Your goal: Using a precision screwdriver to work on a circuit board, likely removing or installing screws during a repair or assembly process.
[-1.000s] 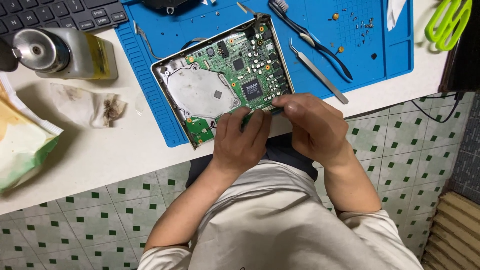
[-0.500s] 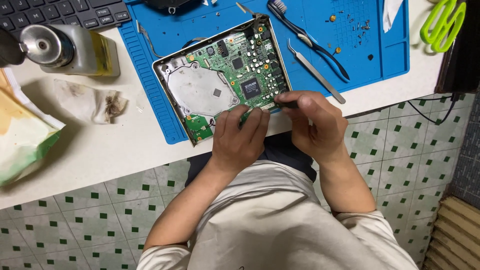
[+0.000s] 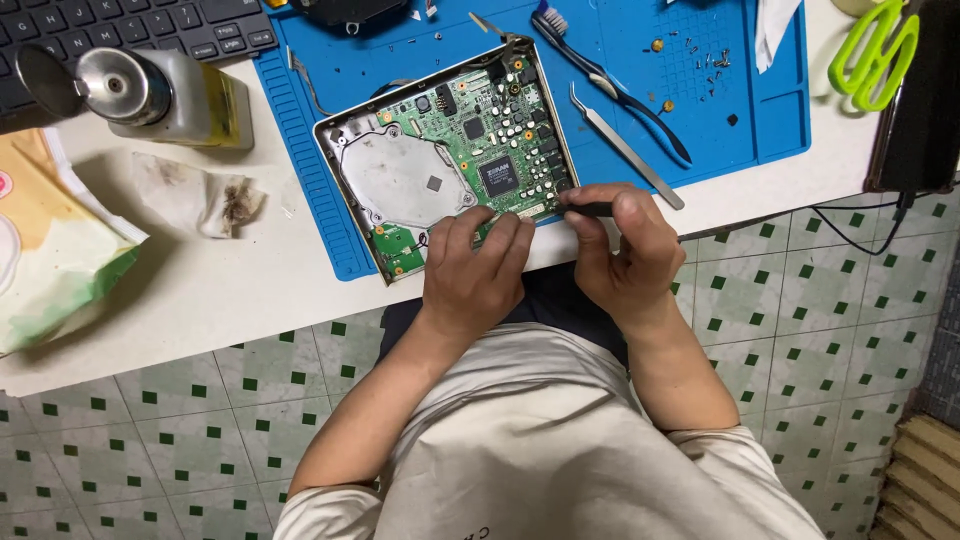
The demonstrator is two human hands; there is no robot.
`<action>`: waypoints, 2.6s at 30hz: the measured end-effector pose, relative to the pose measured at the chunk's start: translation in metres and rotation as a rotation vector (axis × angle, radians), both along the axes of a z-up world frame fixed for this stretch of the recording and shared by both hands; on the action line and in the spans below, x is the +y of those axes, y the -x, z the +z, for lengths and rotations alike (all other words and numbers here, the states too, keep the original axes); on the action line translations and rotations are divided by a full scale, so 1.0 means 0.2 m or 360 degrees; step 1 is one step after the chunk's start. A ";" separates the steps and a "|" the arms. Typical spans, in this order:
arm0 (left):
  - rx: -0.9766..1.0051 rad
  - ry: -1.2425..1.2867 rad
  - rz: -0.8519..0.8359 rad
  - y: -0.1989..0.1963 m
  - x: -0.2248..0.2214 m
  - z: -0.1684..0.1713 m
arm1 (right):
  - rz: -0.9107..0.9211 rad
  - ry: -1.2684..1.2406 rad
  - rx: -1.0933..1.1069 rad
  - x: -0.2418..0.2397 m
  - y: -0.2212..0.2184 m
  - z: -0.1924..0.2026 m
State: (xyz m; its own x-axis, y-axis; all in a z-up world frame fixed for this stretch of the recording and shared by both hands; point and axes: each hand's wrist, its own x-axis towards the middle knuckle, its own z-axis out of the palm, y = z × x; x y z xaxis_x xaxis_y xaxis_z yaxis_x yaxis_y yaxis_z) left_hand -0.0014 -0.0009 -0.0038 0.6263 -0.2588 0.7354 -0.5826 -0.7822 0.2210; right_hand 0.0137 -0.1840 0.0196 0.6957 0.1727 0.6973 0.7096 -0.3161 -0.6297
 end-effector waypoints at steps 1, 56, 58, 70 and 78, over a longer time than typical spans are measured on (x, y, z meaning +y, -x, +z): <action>0.0013 -0.0006 -0.0007 0.00 0.00 -0.01 | -0.0025 -0.0001 -0.0009 0.00 0.00 0.00; -0.0042 -0.0002 -0.0047 -0.04 0.00 0.03 | 0.0089 -0.0112 0.0206 -0.01 -0.02 0.10; -0.0038 0.0000 -0.0046 -0.04 -0.01 0.02 | 0.0050 -0.0087 0.0184 -0.04 -0.03 0.08; -0.0046 -0.0020 -0.0048 -0.04 0.00 0.01 | 0.0083 -0.0138 0.0265 -0.02 -0.03 0.07; -0.0047 -0.0010 -0.0044 -0.03 -0.01 0.00 | 0.0088 -0.0158 0.0224 -0.03 -0.04 0.04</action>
